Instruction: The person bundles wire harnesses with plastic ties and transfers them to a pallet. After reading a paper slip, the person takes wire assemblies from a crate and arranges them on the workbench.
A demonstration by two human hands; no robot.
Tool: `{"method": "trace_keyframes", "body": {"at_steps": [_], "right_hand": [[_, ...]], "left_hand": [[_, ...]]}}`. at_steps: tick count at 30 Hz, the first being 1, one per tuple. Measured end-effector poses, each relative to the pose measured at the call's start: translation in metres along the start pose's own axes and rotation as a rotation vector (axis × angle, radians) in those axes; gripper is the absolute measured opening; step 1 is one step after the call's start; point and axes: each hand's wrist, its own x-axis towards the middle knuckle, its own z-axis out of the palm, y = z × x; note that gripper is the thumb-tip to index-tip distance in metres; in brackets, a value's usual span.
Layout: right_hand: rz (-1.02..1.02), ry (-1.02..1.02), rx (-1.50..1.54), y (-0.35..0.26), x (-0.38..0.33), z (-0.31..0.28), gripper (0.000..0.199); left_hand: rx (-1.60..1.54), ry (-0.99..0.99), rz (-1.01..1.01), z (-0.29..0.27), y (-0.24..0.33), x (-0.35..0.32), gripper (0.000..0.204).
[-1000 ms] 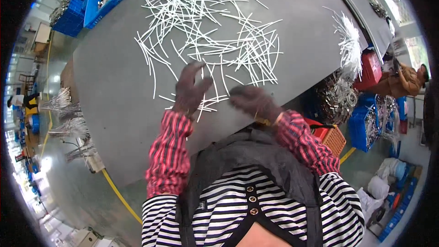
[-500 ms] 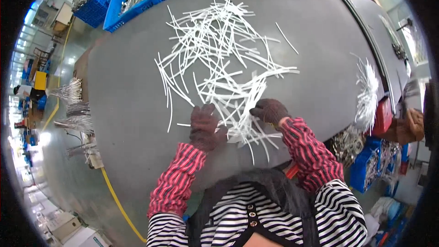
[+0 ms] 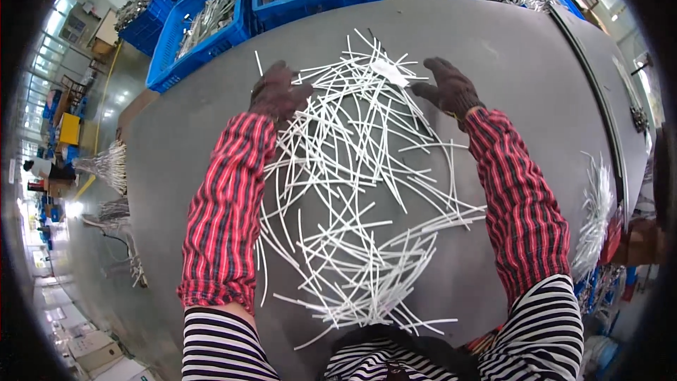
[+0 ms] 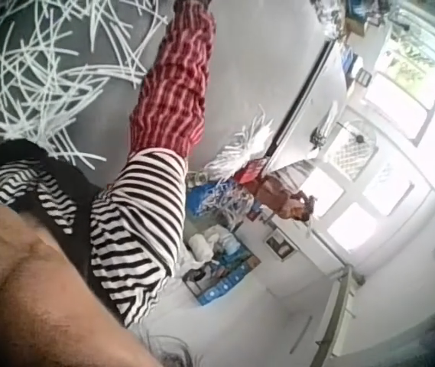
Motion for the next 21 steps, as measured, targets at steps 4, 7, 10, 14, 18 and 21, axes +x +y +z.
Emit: {"method": "trace_keyframes", "body": {"at_steps": [4,7,10,14,18,21], "right_hand": [[0.052,-0.111,-0.077,-0.031,0.062,0.023,0.082],[0.008,-0.103,-0.117,-0.073,0.082,0.053,0.076],[-0.226,-0.094,-0.047,-0.067,0.055,0.063,0.065],[-0.572,-0.194,0.108,-0.087,-0.041,0.035,0.053],[-0.655,-0.6,0.375,-0.114,-0.117,-0.03,0.058],[-0.298,-0.249,0.501,-0.054,-0.127,-0.02,0.061]], "left_hand": [[0.381,0.01,0.054,0.028,-0.003,0.072,0.07],[0.588,-0.146,0.12,0.042,-0.058,0.104,0.067],[0.399,-0.267,0.152,0.05,-0.008,0.049,0.066],[0.428,-0.306,0.404,0.077,-0.017,-0.076,0.063],[0.044,-0.769,0.258,0.003,0.028,-0.141,0.055],[0.179,-0.299,0.061,-0.001,0.001,-0.076,0.037]]}}
